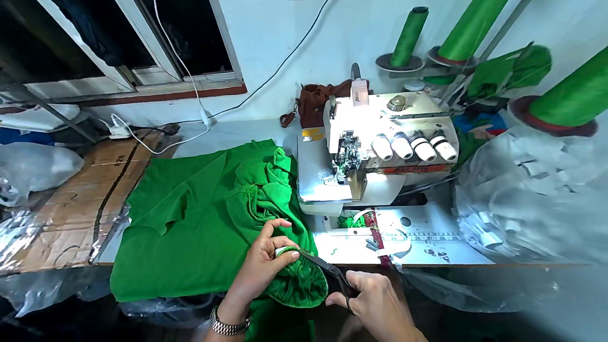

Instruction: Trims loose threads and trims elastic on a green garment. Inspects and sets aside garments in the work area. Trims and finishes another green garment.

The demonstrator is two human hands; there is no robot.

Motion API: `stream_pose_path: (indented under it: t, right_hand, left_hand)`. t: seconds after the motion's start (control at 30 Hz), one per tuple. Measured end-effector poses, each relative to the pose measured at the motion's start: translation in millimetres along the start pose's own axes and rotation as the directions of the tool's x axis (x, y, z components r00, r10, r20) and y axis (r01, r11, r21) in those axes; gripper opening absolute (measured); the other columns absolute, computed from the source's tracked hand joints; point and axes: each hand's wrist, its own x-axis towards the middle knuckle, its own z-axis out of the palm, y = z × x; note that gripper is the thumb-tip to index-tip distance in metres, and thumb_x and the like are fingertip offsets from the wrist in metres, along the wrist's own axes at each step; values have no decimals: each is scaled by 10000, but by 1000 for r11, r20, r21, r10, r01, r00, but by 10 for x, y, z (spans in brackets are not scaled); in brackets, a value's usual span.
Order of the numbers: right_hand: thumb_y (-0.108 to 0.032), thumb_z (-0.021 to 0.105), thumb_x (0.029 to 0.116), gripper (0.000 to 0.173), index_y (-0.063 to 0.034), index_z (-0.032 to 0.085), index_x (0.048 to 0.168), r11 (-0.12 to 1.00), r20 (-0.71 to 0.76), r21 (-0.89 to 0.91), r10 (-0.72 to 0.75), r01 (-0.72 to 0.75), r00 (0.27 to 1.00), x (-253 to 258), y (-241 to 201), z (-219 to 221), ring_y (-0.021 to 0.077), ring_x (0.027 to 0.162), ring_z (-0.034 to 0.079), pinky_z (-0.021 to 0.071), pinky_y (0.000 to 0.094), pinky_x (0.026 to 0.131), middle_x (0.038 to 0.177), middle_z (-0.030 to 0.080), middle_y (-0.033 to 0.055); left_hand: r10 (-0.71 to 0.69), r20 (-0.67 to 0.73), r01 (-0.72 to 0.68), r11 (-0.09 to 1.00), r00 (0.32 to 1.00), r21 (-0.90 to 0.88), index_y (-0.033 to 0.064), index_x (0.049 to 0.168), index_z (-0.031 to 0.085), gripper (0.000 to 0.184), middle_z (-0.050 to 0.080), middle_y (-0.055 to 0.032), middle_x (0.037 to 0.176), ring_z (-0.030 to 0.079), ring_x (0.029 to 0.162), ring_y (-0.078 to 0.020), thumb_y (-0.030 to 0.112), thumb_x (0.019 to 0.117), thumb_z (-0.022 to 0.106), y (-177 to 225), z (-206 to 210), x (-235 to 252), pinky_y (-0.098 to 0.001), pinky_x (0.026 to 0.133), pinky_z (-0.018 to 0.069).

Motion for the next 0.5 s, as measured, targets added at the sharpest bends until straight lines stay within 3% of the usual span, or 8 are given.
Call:
stream_pose_path:
  t: [0.1, 0.5]
  right_hand:
    - [-689, 706, 732, 637, -95, 521, 593, 1000, -17, -10, -20, 20, 1000, 15, 5, 6, 141, 443, 479, 389, 315, 421, 492, 449, 19]
    - [-690, 714, 732, 643, -96, 515, 587, 1000, 47, 15, -24, 23, 999, 81, -32, -33, 144, 450, 474, 382, 323, 432, 491, 446, 18]
  left_hand:
    - [4, 1, -4, 1000, 1000, -11, 113, 1394, 459, 558, 746, -81, 900, 718, 807, -140, 31, 901, 708, -13, -10, 8, -256, 763, 577]
    - [23, 3, -23, 1000, 1000, 2, 111, 1409, 475, 582, 745, -75, 899, 715, 805, -136, 39, 889, 727, -42, -26, -11, -262, 769, 580]
